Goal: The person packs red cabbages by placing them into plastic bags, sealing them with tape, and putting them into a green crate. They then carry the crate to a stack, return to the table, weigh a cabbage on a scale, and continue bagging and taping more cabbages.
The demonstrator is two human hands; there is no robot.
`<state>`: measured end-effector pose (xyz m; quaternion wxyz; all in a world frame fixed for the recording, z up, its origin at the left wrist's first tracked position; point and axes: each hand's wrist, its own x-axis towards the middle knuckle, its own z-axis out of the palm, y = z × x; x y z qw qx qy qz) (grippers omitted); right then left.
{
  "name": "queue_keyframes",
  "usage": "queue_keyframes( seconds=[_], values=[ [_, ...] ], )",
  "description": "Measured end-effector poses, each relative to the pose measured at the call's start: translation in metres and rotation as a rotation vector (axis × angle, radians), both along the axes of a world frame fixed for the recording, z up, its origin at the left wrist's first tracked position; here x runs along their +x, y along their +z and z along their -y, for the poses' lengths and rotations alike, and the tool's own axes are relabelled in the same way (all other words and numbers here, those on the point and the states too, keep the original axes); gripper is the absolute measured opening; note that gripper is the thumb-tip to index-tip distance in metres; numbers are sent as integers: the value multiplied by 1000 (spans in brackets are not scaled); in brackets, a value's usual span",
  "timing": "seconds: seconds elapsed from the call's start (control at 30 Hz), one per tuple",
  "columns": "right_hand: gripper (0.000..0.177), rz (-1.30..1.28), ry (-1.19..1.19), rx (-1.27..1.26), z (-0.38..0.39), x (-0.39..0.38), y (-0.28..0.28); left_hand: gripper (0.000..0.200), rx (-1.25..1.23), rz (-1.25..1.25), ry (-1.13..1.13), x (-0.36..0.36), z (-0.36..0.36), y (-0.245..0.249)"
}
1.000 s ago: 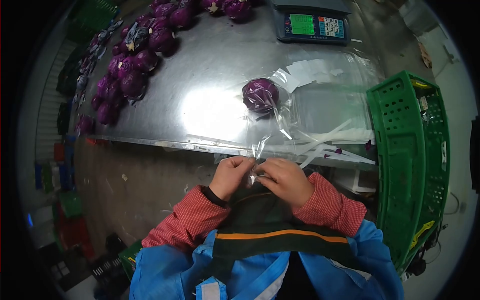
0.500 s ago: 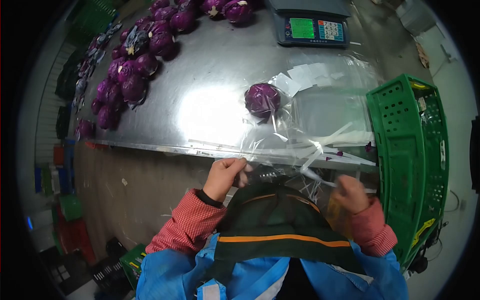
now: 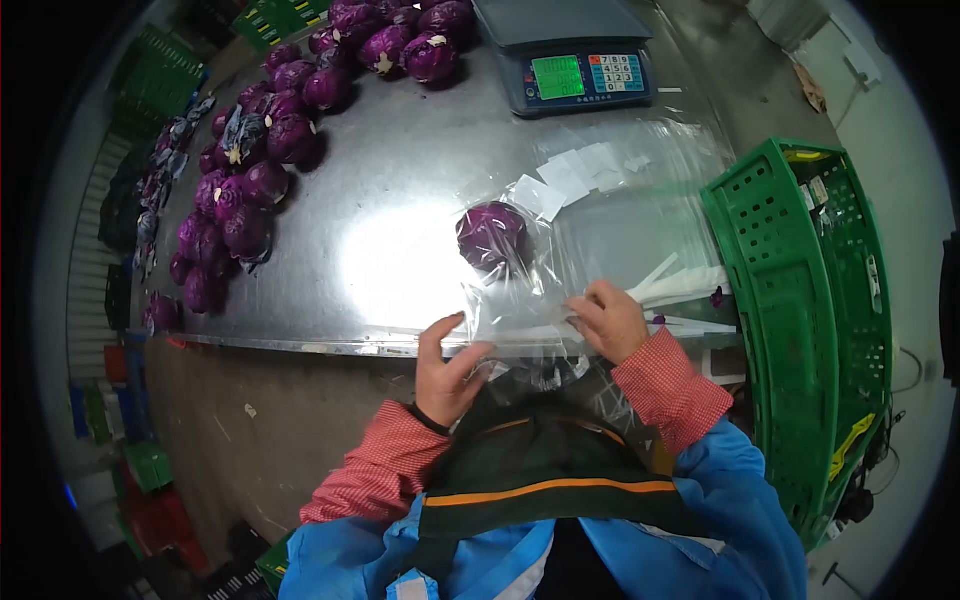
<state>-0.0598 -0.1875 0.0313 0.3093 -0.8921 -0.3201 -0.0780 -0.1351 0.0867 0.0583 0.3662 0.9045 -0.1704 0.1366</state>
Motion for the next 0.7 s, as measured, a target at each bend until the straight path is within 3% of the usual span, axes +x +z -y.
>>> queue_keyframes(
  seconds=[0.1, 0.2, 0.33, 0.37, 0.43, 0.57, 0.67, 0.7],
  values=[
    [24, 15, 105, 12, -9, 2, 1, 28, -85, 46, 23, 9, -4, -5],
    [16, -143, 8, 289, -13, 9, 19, 18, -234, 68, 111, 22, -21, 4],
    [4, -461, -123, 762, -18, 80, 37, 6, -858, -185, 414, 82, -44, 32],
    [5, -554, -113, 937, -31, 103, 48, 11, -844, -167, 392, 105, -50, 39],
    [10, -750, -88, 1284, -65, 140, 76, 11, -1056, -120, 353, 152, -52, 52],
    [17, -804, -361, 1222, -81, 158, 70, 17, -1280, -376, 482, 180, -57, 61],
    [22, -909, -495, 1036, -79, 124, 43, 20, -1215, -635, 693, 164, -54, 28],
    [23, -908, -535, 991, -78, 119, 33, 21, -1137, -611, 680, 162, -57, 13]
  ],
)
